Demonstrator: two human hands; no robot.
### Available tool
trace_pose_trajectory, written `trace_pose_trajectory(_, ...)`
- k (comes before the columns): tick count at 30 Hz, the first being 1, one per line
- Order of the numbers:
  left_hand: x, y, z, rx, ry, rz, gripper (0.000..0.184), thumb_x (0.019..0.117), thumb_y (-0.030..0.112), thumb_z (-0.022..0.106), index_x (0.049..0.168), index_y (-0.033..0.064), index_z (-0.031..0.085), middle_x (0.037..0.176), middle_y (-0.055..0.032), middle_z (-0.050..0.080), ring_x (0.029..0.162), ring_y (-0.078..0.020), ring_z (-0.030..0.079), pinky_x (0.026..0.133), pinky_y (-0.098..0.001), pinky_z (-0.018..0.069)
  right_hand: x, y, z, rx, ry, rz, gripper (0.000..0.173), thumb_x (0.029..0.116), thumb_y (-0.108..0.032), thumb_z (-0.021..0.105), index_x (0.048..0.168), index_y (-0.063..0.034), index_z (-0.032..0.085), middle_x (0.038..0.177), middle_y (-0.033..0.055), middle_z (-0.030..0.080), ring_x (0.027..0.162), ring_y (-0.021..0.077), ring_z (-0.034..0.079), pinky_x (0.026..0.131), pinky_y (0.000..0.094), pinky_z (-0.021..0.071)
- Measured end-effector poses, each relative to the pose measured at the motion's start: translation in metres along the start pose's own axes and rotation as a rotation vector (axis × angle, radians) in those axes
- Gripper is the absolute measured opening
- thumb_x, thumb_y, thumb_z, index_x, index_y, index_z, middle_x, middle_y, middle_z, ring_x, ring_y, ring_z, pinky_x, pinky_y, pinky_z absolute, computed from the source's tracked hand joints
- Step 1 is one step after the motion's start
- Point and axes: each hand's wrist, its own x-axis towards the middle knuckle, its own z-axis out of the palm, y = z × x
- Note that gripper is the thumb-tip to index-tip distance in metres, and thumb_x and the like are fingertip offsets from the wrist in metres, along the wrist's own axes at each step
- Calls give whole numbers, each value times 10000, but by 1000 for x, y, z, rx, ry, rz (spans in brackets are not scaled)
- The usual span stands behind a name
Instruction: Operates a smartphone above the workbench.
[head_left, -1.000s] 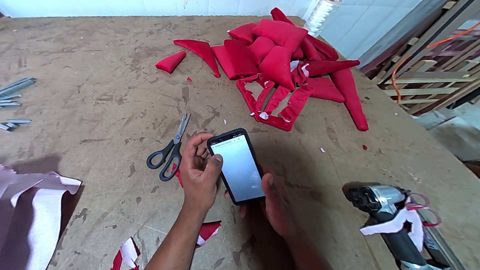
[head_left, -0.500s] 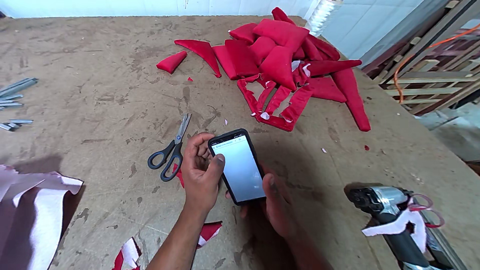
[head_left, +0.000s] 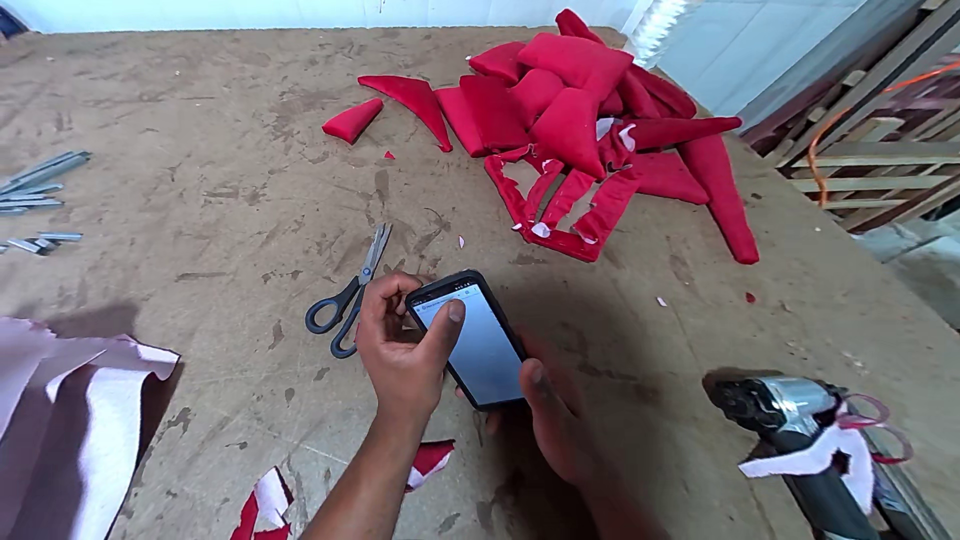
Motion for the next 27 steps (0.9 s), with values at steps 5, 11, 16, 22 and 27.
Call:
trace_pose_trajectory(5,0,-1,0,31,24,13,349,863,229,814,1108,102,599,969,-60,642,826,-169,656,654,-275,595,0,2,0,-34,-10,-10,759,967,-709,418,1329,-56,551,1092,120,717,871,245,747,544,355,641)
trace_pose_trajectory(11,0,-4,-4,-50,-31,8,366,992,431,626,1155,103,620,997,-29,634,884,-126,634,779,-269,561,-1,2,-2,-14,-7,-17,720,983,-680,423,1349,-71,540,1115,125,711,883,256,747,550,360,643)
trace_pose_trajectory(16,1,-4,-3,-55,-21,8,330,980,384,657,1153,105,619,991,-32,632,867,-125,634,754,-257,562,0,2,-1,-10,8,-13,745,972,-695,424,1351,-65,548,1116,123,711,888,253,748,543,358,644)
trace_pose_trajectory(22,1,-2,0,-6,33,23,271,929,282,746,1094,105,622,955,-35,649,834,-128,648,701,-248,576,0,3,-1,-32,-5,-12,745,968,-704,427,1326,-64,555,1089,120,714,853,246,746,530,354,635)
trace_pose_trajectory(27,3,-2,-1,20,76,111,230,929,250,758,1030,99,618,887,-25,645,781,-124,643,676,-246,566,-2,3,1,-133,-3,-20,734,954,-720,445,1276,-77,588,1020,89,714,775,202,728,518,346,622)
